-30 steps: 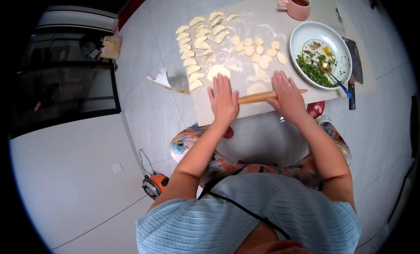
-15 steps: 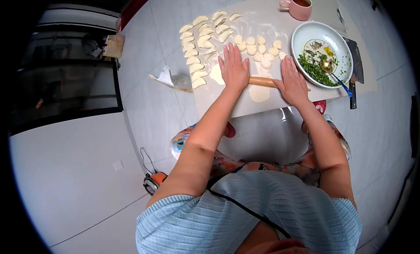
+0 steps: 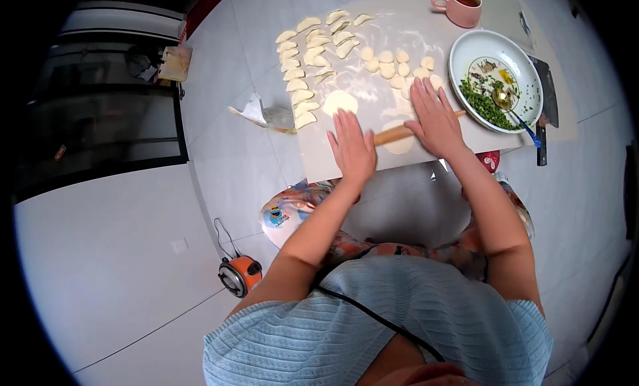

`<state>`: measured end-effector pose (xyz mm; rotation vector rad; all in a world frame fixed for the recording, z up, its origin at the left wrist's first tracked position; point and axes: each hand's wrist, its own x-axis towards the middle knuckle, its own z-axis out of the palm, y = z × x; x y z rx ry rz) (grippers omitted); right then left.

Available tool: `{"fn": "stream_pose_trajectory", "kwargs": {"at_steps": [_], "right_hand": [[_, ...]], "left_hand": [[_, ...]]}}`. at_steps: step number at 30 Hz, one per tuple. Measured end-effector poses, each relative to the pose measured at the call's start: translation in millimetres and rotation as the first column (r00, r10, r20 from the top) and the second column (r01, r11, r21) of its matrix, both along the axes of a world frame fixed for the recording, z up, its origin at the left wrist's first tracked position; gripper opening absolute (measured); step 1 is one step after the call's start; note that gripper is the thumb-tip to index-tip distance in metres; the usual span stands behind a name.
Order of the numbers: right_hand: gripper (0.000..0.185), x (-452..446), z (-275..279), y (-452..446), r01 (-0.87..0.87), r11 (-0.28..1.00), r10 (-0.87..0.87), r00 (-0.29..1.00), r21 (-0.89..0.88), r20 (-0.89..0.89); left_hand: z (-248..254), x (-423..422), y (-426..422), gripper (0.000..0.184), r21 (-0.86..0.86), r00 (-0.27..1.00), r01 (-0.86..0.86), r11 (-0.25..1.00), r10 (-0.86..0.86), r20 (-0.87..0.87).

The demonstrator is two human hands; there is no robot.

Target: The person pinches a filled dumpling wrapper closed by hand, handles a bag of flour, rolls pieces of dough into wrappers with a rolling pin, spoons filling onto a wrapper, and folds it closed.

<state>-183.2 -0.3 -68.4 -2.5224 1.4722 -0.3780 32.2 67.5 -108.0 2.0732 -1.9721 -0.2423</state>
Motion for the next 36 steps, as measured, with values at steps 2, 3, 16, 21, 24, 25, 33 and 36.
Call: {"fn": "stream_pose_trajectory", "kwargs": {"at_steps": [2, 3, 16, 21, 24, 25, 33, 36], "right_hand": [[0.074, 7, -3, -11, 0.079, 0.997, -0.079, 0.997, 0.001, -0.025], [0.074, 7, -5, -13, 0.083, 0.997, -0.083, 0.996, -0.007, -0.023], [0.075, -43, -8, 40, 0.036, 0.994, -0.031, 0.998, 0.1, -0.056], [0.074, -21, 1, 18, 0.013, 0.996, -0.013, 1.0, 0.083, 0.0], [0.063, -15, -9, 20, -0.034, 0.992, 0.036, 0.999, 0.121, -0.009], [0.063, -14, -10, 21, -0.043, 0.993, 0.044, 0.999, 0.113, -0.005], [0.016, -18, -9, 26, -0.159, 0.984, 0.132, 0.959, 0.086, 0.252], [0.02, -21, -6, 28, -0.154, 0.987, 0.138, 0.958, 0.045, 0.251]], "left_hand": [[2, 7, -40, 0.066, -0.087, 0.997, -0.071, 0.994, 0.071, -0.011], [1, 7, -56, 0.066, -0.095, 0.998, -0.068, 0.993, 0.067, -0.011], [38, -21, 66, 0.066, 0.139, 0.984, 0.169, 0.976, -0.158, -0.081], [20, -10, 36, 0.059, -0.029, 0.995, 0.089, 0.996, -0.09, -0.047], [21, -9, -5, 0.038, -0.04, 0.939, 0.108, 0.993, -0.115, -0.324], [21, -16, -19, 0.03, -0.022, 0.929, 0.069, 0.997, -0.072, -0.363], [20, -33, -49, 0.022, 0.278, 0.951, -0.005, 0.961, 0.091, -0.297], [26, -19, -37, 0.018, 0.149, 0.895, 0.073, 0.986, 0.001, -0.446]]}}
